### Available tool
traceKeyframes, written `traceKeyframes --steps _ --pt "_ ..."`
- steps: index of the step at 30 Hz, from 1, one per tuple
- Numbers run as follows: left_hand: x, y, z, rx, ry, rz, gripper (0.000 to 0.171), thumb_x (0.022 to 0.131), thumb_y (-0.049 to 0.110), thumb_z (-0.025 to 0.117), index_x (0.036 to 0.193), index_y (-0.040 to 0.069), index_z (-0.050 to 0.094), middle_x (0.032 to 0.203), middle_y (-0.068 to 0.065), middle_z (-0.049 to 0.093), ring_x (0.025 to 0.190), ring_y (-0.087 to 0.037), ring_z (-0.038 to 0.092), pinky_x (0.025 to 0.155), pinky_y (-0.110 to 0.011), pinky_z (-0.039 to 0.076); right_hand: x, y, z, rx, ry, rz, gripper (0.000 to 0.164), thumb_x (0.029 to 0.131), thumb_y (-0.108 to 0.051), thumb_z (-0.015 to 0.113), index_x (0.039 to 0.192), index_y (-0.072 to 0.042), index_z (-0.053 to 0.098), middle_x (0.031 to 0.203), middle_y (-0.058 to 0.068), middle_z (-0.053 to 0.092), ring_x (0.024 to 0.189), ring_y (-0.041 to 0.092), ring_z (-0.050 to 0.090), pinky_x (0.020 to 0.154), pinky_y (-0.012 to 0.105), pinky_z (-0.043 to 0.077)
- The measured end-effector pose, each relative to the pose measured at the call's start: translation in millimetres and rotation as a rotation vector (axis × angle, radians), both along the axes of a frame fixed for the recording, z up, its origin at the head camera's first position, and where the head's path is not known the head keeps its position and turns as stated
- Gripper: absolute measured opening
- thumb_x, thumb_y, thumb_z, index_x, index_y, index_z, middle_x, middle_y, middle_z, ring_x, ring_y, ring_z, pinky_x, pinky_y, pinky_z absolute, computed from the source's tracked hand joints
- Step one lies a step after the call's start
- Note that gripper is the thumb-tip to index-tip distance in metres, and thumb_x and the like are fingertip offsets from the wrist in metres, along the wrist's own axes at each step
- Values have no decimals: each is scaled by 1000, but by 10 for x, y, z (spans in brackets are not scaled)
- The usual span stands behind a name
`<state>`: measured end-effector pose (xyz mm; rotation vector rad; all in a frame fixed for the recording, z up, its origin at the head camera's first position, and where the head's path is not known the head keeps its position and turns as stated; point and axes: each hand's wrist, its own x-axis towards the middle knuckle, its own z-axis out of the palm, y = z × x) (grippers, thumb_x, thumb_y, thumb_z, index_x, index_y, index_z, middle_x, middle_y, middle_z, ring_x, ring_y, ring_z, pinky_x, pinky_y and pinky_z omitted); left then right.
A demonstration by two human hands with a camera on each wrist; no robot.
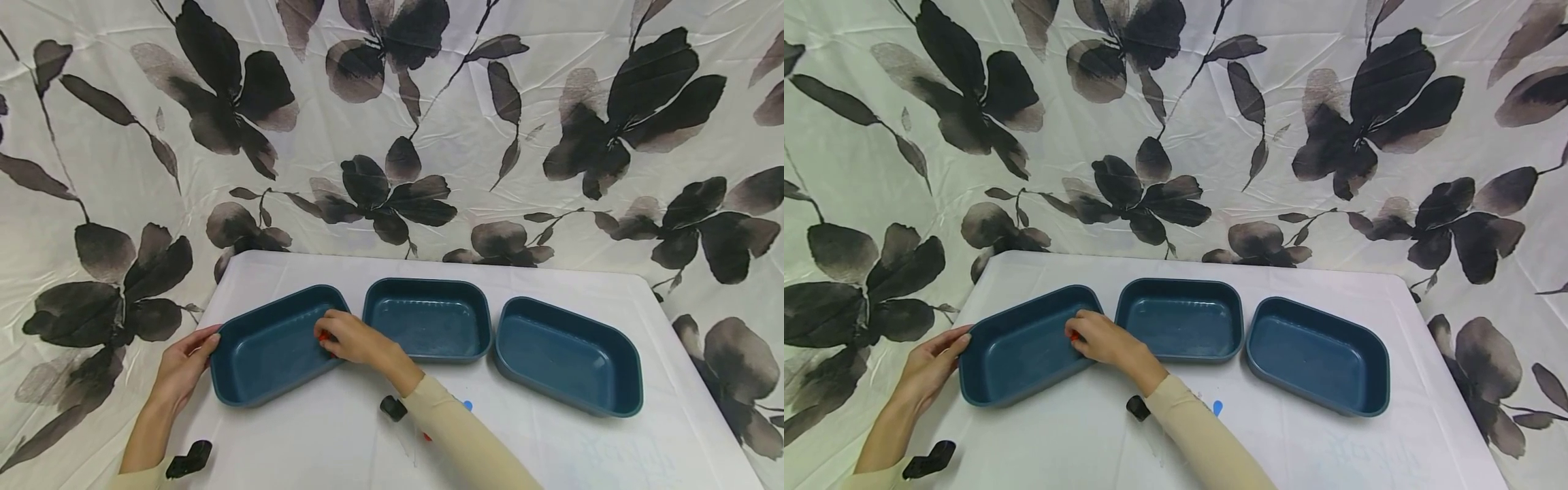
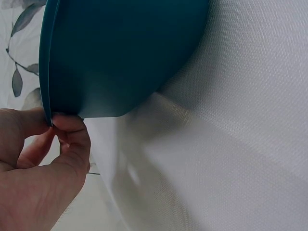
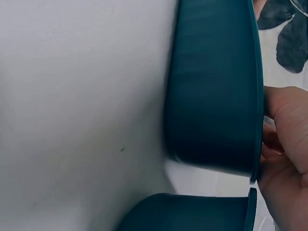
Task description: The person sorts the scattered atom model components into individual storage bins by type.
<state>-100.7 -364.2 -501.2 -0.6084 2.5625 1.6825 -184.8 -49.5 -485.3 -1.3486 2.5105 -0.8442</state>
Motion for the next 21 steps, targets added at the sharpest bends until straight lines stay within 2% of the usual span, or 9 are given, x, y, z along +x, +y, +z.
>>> traceKeyframes --steps 14,21 --pt "-11 -9 -2 3 -29 4 60 108 37 52 152 -3 43 143 -19 47 90 13 53 77 -6 50 -67 -202 10 172 6 15 9 98 -11 71 106 -6 71 100 2 64 85 9 53 73 13 42" --pt "-16 -2 7 5 -15 6 60 108 36 53 151 -4 44 137 -15 50 90 12 54 77 -7 50 -74 -252 5 219 -40 -2 5 96 -7 73 99 -8 70 89 -3 61 77 7 52 69 14 43"
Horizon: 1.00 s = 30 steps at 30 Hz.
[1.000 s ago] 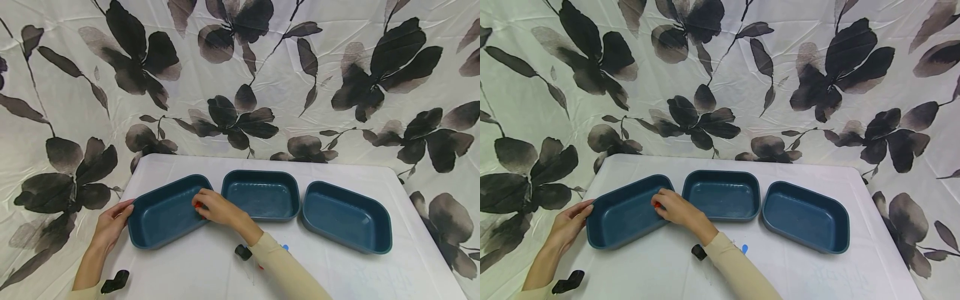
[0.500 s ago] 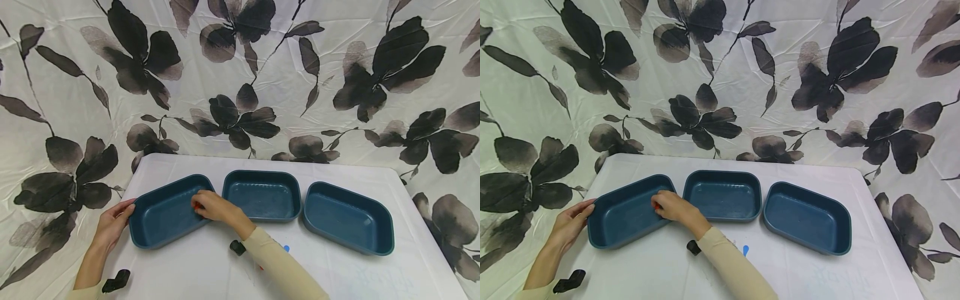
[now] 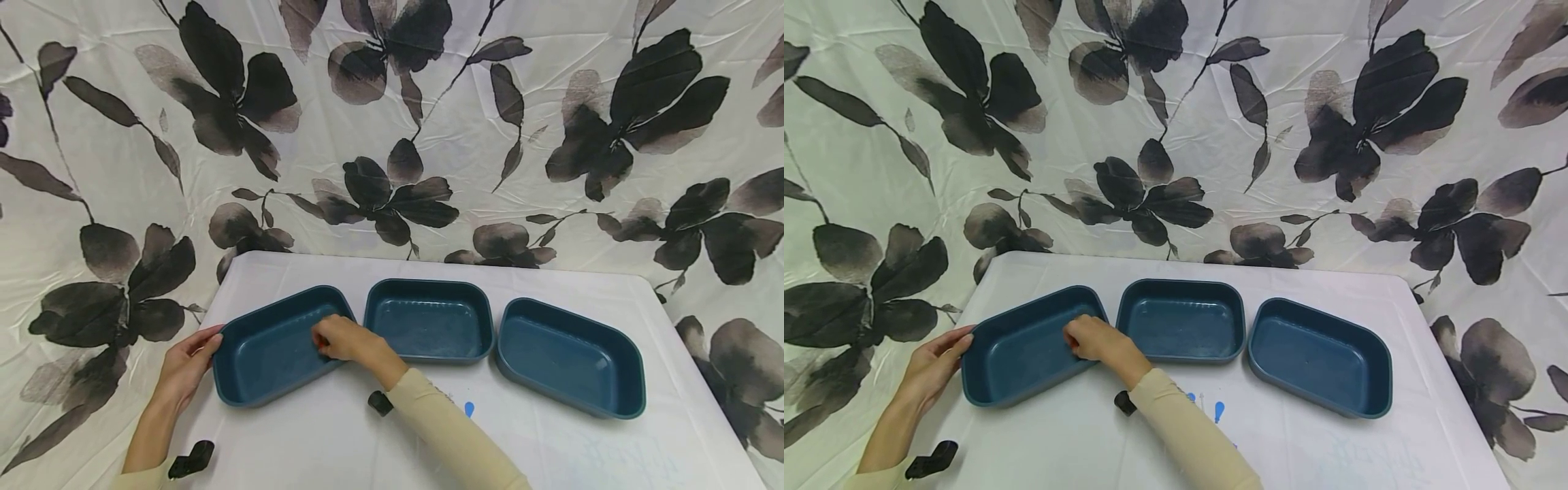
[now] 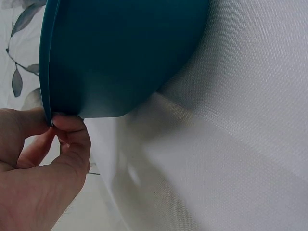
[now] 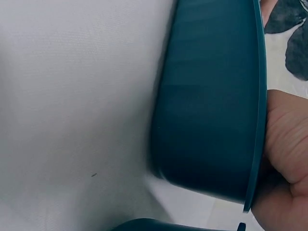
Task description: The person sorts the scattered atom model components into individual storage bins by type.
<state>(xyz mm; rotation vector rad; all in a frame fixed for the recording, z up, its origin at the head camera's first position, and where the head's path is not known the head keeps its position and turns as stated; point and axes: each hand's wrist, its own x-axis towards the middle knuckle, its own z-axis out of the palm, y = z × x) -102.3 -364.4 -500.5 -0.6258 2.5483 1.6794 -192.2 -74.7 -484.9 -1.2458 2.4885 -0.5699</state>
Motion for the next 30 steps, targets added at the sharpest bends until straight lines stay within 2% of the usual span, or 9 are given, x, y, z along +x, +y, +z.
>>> traceKeyframes --steps 8,16,21,27,30 --pt "-11 30 1 -4 -5 2 59 108 35 52 152 -3 43 142 -18 47 90 13 54 77 -6 50 8 -4 23 58 -65 -48 6 95 -3 73 98 -8 71 84 -5 58 74 9 53 66 17 42" --pt "-25 33 -13 0 -9 0 59 109 35 51 153 -3 43 145 -20 46 91 14 53 78 -7 50 7 10 45 82 -71 -39 7 97 -5 71 102 -9 71 89 -4 62 76 8 53 68 17 44" --pt "-35 29 -15 -5 -36 12 58 109 35 50 153 -1 42 148 -21 45 92 12 52 78 -7 51 19 29 66 71 -42 1 8 99 -9 69 107 -8 72 98 -1 68 80 6 55 72 15 46" --pt "-29 23 -6 -17 -42 23 58 109 36 50 153 0 43 148 -21 45 94 10 53 79 -8 51 52 98 96 33 29 15 8 101 -13 67 107 -10 73 102 -2 66 87 6 57 76 14 46" --pt "-17 21 -7 -18 -33 29 57 109 35 51 153 -1 43 147 -20 46 94 10 53 79 -8 51 67 150 117 -3 33 15 10 102 -13 65 109 -9 72 104 0 65 89 7 58 78 15 46"
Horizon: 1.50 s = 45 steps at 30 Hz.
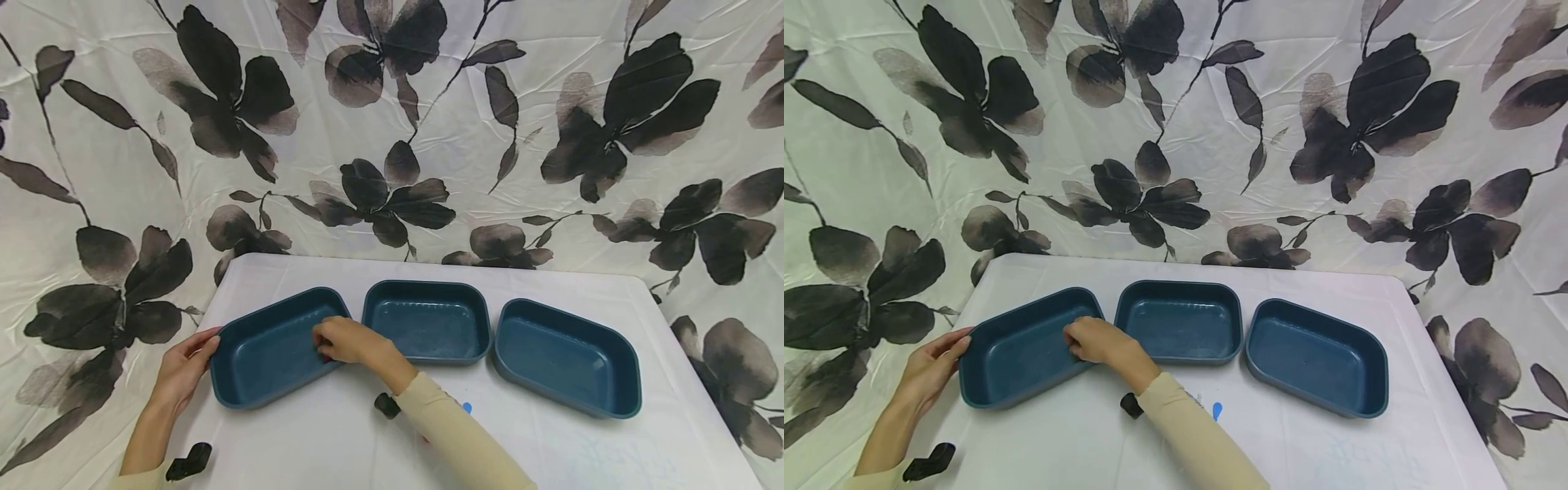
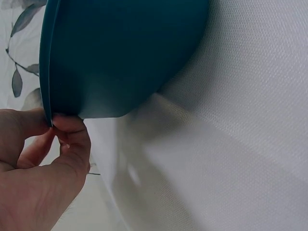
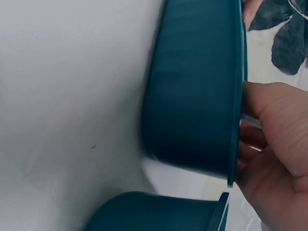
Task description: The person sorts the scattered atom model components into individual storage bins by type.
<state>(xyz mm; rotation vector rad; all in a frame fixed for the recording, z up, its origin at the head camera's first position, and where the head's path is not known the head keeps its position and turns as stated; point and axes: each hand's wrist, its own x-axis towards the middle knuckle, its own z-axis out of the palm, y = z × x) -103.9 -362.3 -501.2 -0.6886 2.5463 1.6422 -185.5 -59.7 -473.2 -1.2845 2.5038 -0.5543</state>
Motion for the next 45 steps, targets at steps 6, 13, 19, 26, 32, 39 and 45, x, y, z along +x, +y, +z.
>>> traceKeyframes --steps 6,13,19,26,32,39,45 --pt "9 -3 -1 11 23 -4 57 108 34 52 152 -3 44 144 -20 47 90 13 53 77 -7 51 42 121 42 -84 13 7 18 103 -14 64 119 -6 69 110 4 66 92 9 59 80 14 46" --pt "9 -5 2 13 16 -8 57 109 34 51 152 -2 43 144 -21 46 89 14 53 77 -7 51 97 244 40 -186 15 -18 18 102 -14 67 119 -7 68 110 3 65 93 9 61 81 14 47" --pt "15 -4 8 5 25 -14 57 109 33 51 152 -3 44 141 -20 48 88 15 53 76 -7 51 154 347 55 -262 15 -29 18 102 -14 67 117 -5 69 108 4 65 92 13 61 81 15 47" --pt "13 -2 7 -5 35 -15 57 108 33 52 151 -4 45 132 -15 52 87 13 55 76 -7 51 233 455 44 -335 61 -38 17 100 -13 68 115 -4 70 107 5 66 93 22 63 80 18 47" --pt "16 -14 12 8 33 -23 59 108 34 52 152 -4 43 137 -18 49 88 14 54 76 -7 51 321 558 26 -382 130 -62 17 100 -16 70 114 -6 70 111 3 67 99 16 62 87 21 50" --pt "35 -6 2 3 56 -45 58 109 33 51 151 -6 42 139 -20 48 89 17 54 77 -6 51 404 674 -15 -469 185 -71 16 99 -14 71 112 -5 71 109 3 67 100 15 62 88 22 51" --pt "36 0 -1 6 54 -45 59 109 34 50 151 -7 42 142 -22 46 88 18 53 77 -6 50 484 790 -18 -524 180 -78 15 99 -12 71 112 -5 71 108 5 67 98 17 62 87 21 51"
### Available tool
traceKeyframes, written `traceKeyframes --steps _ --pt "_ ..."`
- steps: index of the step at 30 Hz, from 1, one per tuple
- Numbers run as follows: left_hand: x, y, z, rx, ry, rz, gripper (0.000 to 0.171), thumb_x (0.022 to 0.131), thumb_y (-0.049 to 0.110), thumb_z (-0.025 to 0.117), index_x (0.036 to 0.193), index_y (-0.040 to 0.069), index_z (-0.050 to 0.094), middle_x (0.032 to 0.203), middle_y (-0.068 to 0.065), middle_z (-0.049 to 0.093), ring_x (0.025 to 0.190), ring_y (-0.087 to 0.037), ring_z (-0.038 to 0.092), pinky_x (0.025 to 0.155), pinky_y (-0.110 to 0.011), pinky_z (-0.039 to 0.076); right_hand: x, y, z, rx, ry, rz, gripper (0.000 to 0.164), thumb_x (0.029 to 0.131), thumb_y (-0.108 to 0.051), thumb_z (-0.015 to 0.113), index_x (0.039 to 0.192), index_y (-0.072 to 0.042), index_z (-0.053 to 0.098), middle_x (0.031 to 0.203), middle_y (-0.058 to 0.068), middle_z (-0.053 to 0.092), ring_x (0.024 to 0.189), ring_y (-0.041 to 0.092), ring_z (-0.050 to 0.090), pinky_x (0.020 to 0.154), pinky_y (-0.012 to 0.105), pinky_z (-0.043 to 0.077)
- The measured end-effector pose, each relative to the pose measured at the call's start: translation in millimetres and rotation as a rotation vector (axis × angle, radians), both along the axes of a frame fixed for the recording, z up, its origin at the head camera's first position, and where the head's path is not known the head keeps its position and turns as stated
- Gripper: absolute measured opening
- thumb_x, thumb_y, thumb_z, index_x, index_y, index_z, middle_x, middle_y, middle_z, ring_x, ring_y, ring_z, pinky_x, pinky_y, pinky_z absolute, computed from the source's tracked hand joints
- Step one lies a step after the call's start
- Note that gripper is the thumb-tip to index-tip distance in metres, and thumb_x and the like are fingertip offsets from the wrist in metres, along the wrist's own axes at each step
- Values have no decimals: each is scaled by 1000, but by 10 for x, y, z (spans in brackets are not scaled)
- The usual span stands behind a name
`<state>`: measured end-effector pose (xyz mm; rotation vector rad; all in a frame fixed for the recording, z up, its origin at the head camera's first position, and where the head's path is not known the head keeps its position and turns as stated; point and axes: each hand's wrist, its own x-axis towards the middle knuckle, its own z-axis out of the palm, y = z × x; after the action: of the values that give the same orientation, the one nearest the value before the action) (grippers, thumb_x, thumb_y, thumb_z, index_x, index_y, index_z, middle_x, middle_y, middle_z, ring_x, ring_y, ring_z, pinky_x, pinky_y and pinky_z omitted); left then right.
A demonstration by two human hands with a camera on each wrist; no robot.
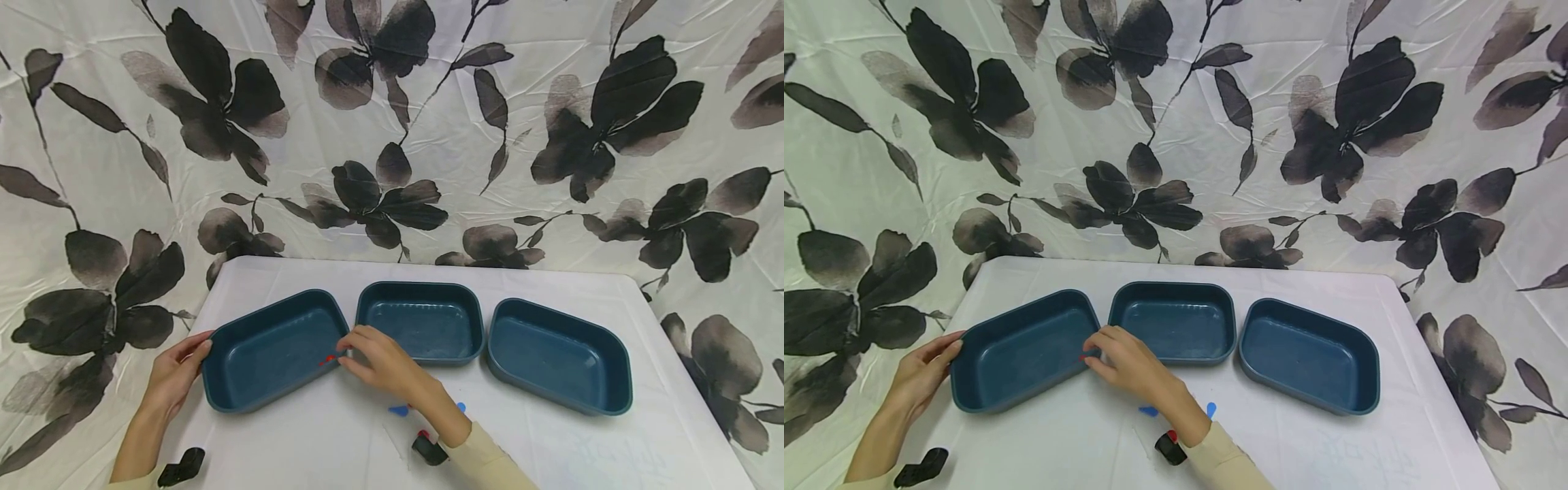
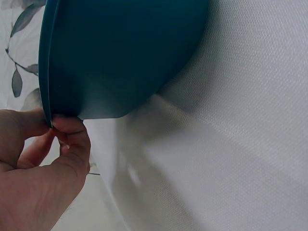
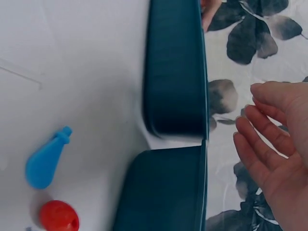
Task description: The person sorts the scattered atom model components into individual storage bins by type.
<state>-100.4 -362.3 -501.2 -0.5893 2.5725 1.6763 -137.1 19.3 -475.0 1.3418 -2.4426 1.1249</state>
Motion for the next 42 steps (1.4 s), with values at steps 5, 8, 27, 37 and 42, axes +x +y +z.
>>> traceKeyframes --steps 5,8,27,37,42 --pt "-6 -1 0 3 5 -5 59 109 34 50 151 -7 41 142 -22 46 88 18 53 77 -6 50 83 107 0 -47 -5 -9 14 98 -12 71 111 -6 71 109 3 67 100 17 62 90 23 51" --pt "-5 1 0 7 2 -1 59 109 33 50 151 -7 41 141 -22 46 87 18 53 77 -6 50 127 166 -8 -42 -11 -22 14 98 -12 71 110 -6 71 110 1 67 101 16 62 91 22 51" --pt "-9 3 1 4 6 7 58 109 32 51 151 -7 43 139 -20 48 88 16 54 77 -6 51 351 538 -178 -15 -30 -90 17 95 -14 76 110 -12 71 111 -3 67 105 12 62 92 25 53" --pt "-1 -1 3 2 18 0 58 109 32 51 150 -8 43 131 -15 51 89 15 55 77 -6 51 494 722 -252 47 -56 -122 16 95 -16 76 109 -12 70 112 -5 65 104 10 61 90 27 54" --pt "-9 6 11 -2 11 3 58 109 33 51 150 -7 43 134 -17 50 88 15 54 76 -6 51 563 808 -297 51 -77 -99 15 96 -14 75 109 -11 69 110 -5 65 94 13 61 85 22 53"
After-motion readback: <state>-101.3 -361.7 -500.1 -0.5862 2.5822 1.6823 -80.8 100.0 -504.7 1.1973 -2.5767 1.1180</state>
